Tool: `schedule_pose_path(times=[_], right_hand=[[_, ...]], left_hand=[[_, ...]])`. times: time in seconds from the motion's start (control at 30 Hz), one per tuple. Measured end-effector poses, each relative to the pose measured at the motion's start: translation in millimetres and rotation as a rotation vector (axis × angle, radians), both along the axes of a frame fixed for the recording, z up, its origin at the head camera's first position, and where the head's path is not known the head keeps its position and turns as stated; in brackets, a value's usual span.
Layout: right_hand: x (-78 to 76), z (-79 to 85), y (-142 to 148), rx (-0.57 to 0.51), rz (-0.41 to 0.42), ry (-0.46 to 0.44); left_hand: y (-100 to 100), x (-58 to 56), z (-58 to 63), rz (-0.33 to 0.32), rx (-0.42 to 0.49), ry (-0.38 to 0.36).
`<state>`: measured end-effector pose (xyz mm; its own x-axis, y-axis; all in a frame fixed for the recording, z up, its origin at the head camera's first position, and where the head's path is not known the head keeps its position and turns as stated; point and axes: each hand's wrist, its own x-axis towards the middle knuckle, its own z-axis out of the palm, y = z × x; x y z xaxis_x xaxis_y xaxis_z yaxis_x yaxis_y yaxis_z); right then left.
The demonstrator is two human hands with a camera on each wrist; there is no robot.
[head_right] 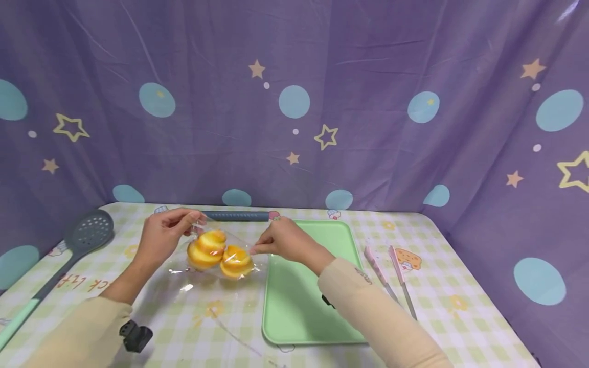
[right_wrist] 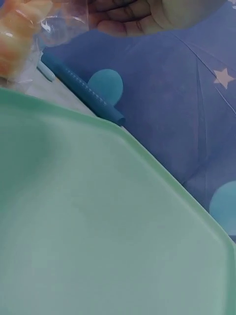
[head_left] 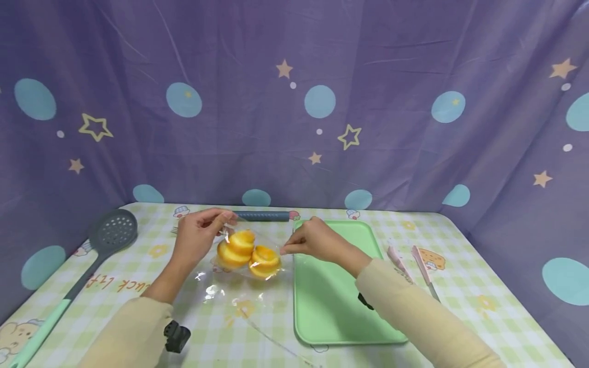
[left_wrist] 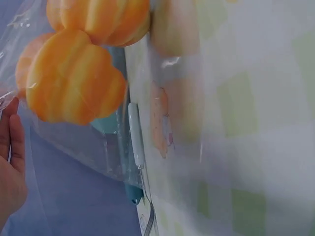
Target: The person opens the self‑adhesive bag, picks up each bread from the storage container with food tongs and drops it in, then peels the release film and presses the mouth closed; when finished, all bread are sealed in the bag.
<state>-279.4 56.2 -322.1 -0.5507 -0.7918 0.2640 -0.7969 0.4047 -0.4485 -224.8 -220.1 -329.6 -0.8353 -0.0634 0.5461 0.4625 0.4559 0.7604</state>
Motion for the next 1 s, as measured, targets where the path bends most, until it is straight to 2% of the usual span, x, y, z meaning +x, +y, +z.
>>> schedule_pose_path(times=[0.23, 0.47, 0.67, 0.7, 0.9, 1.0], right_hand=[[-2.0, -3.9, 4.5, -0.012, -0.004, -0.05], [-4.2, -7.7, 9.3, -0.007, -0.091, -0.145], [-3.3, -9.1, 12.1, 0.027, -0.011, 0.009], [-3.1, -9.2, 12.8, 0.028, -0.009, 0.012], [-1.5, -9.1, 16.0, -0.006, -0.069, -0.142], [-1.3, -9.2, 15.8, -0.018, -0.077, -0.173]], left_hand=[[-0.4, 0.9, 0.3, 0.005, -0.032, -0.027], [0.8, -2.0, -0.1, 0.017, -0.014, -0.021], [2.3, -4.5, -3.4, 0.046, -0.014, -0.036], [2.4, -4.7, -3.9, 0.05, -0.012, -0.039], [1.6, -3.7, -4.7, 0.057, -0.006, -0.037], [1.2, -3.2, -5.0, 0.067, -0.007, -0.039]])
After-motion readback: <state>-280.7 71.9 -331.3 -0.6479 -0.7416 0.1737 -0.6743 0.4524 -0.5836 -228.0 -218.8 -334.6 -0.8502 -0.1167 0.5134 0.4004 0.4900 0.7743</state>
